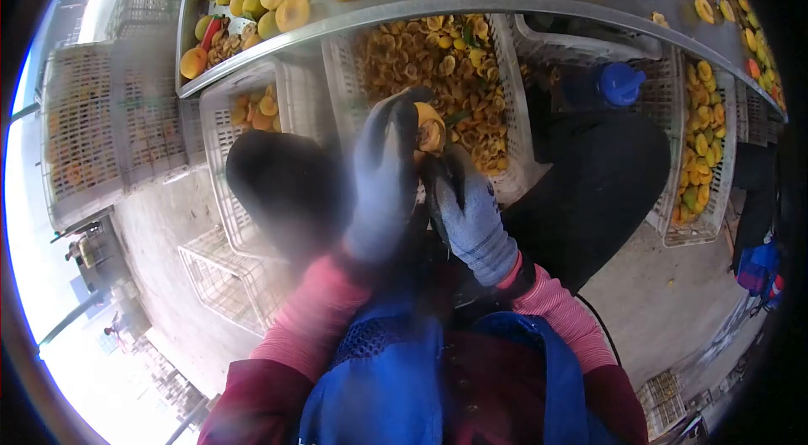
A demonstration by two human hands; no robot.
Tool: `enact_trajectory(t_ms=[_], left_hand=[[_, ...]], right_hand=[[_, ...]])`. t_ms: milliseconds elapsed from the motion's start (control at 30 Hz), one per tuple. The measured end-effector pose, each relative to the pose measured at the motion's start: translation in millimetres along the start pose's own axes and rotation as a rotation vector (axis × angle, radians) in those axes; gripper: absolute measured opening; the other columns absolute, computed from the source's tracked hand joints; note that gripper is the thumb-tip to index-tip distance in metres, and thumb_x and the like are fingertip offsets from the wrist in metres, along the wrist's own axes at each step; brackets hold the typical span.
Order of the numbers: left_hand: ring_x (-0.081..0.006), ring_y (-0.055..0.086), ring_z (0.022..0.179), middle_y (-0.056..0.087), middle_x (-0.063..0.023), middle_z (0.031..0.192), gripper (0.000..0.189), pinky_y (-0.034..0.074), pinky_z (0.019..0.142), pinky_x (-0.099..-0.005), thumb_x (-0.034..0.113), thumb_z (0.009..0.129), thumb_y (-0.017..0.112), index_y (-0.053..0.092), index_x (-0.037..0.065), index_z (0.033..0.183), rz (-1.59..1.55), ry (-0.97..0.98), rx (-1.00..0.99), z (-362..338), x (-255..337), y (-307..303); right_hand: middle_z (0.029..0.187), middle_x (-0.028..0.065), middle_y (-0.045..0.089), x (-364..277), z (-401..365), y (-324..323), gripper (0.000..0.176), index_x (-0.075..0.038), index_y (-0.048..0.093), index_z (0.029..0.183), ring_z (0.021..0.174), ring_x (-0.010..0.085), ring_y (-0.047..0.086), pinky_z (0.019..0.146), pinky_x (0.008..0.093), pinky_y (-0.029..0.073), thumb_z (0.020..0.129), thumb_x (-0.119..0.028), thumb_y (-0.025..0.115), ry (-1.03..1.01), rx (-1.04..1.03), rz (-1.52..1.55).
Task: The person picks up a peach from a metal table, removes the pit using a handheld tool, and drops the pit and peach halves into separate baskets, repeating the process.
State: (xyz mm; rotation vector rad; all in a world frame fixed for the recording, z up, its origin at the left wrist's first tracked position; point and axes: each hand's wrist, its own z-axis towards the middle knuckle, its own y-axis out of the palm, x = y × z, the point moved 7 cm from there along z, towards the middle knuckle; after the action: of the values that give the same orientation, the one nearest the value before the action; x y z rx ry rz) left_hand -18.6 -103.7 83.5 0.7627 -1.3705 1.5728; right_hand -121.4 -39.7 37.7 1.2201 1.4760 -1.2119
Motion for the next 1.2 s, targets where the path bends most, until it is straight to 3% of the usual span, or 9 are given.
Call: enact_trajectory(t_ms=[267,433,567,633,733,867,933,1067,1200], left_hand=[[-0.0322,0.056,0.084,0.054,-0.0199,0.103,0.060,0.049,0.069,-0.0370,-0.004,0.071,0.060,0.037,-0.001,0.127,0.321,0.210,-0.064,-18,-4,4],[-0.0236,0.057,0.079,0.056,-0.0157,0.100,0.036,0.048,0.067,-0.0311,0.006,0.079,0.059,0.050,-0.003,0.114,0.154,-0.047,-0.183,-11,-14,0],[-0.0199,0.056,0.082,0.056,-0.0164,0.100,0.030,0.046,0.075,-0.0304,0.019,0.084,0.056,0.056,-0.002,0.106,0.090,-0.194,-0.299,-9,-36,2],[-0.0282,0.057,0.091,0.056,-0.0183,0.107,0.041,0.046,0.082,-0.0326,0.005,0.075,0.060,0.053,0.000,0.115,0.229,-0.131,-0.340,-9,-34,4],[-0.0272,0.056,0.084,0.054,-0.0178,0.101,0.043,0.047,0.073,-0.0343,0.001,0.074,0.059,0.051,0.000,0.116,0.464,0.262,-0.101,-20,-10,9],[-0.0318,0.054,0.089,0.053,-0.0181,0.104,0.056,0.047,0.074,-0.0366,-0.005,0.066,0.058,0.047,0.000,0.121,0.200,0.061,-0.012,-20,-15,10],[-0.0285,0.056,0.088,0.055,-0.0164,0.102,0.047,0.047,0.074,-0.0342,-0.003,0.070,0.057,0.050,-0.001,0.117,0.202,0.091,0.048,-17,-9,7],[-0.0204,0.057,0.084,0.058,-0.0139,0.092,0.024,0.045,0.074,-0.0292,0.007,0.085,0.054,0.055,-0.003,0.106,-0.242,-0.252,0.136,-13,-17,2],[-0.0166,0.057,0.082,0.060,-0.0122,0.089,0.025,0.044,0.075,-0.0273,0.018,0.092,0.048,0.058,-0.004,0.101,-0.239,-0.245,0.031,-10,-14,5]], right_hand=[[0.103,0.0208,0.057,7,-2,7,0.034,0.003,0.047,0.117,0.094,0.0298,0.056,0.081,0.0368,0.045,0.089,-0.016,0.052,0.056,-0.088,0.036],[0.097,0.0227,0.059,8,0,6,0.030,0.000,0.054,0.109,0.092,0.0375,0.057,0.077,0.0418,0.045,0.087,-0.021,0.056,0.098,-0.131,0.148],[0.095,0.0188,0.058,26,-3,13,0.036,0.006,0.046,0.117,0.085,0.0253,0.057,0.075,0.0344,0.045,0.090,-0.018,0.050,0.129,-0.261,0.064],[0.096,0.0182,0.058,23,-1,12,0.036,0.006,0.046,0.118,0.085,0.0254,0.057,0.075,0.0343,0.045,0.090,-0.018,0.050,0.113,-0.282,0.124],[0.099,0.0189,0.058,15,-4,13,0.037,0.006,0.046,0.118,0.087,0.0274,0.058,0.077,0.0349,0.045,0.091,-0.020,0.048,0.253,-0.152,0.434],[0.097,0.0222,0.060,-1,-6,6,0.028,0.002,0.052,0.109,0.088,0.0375,0.058,0.074,0.0408,0.045,0.089,-0.017,0.052,-0.030,0.118,0.157],[0.097,0.0226,0.059,-5,-5,5,0.029,0.002,0.052,0.110,0.088,0.0386,0.057,0.074,0.0412,0.045,0.089,-0.018,0.052,-0.053,0.143,0.126],[0.098,0.0230,0.059,2,-7,11,0.031,0.002,0.051,0.112,0.091,0.0392,0.056,0.076,0.0407,0.044,0.088,-0.018,0.053,0.010,0.095,0.147],[0.098,0.0185,0.060,12,-8,13,0.032,0.002,0.050,0.113,0.091,0.0326,0.057,0.080,0.0393,0.044,0.090,-0.019,0.051,0.185,-0.077,0.339]])
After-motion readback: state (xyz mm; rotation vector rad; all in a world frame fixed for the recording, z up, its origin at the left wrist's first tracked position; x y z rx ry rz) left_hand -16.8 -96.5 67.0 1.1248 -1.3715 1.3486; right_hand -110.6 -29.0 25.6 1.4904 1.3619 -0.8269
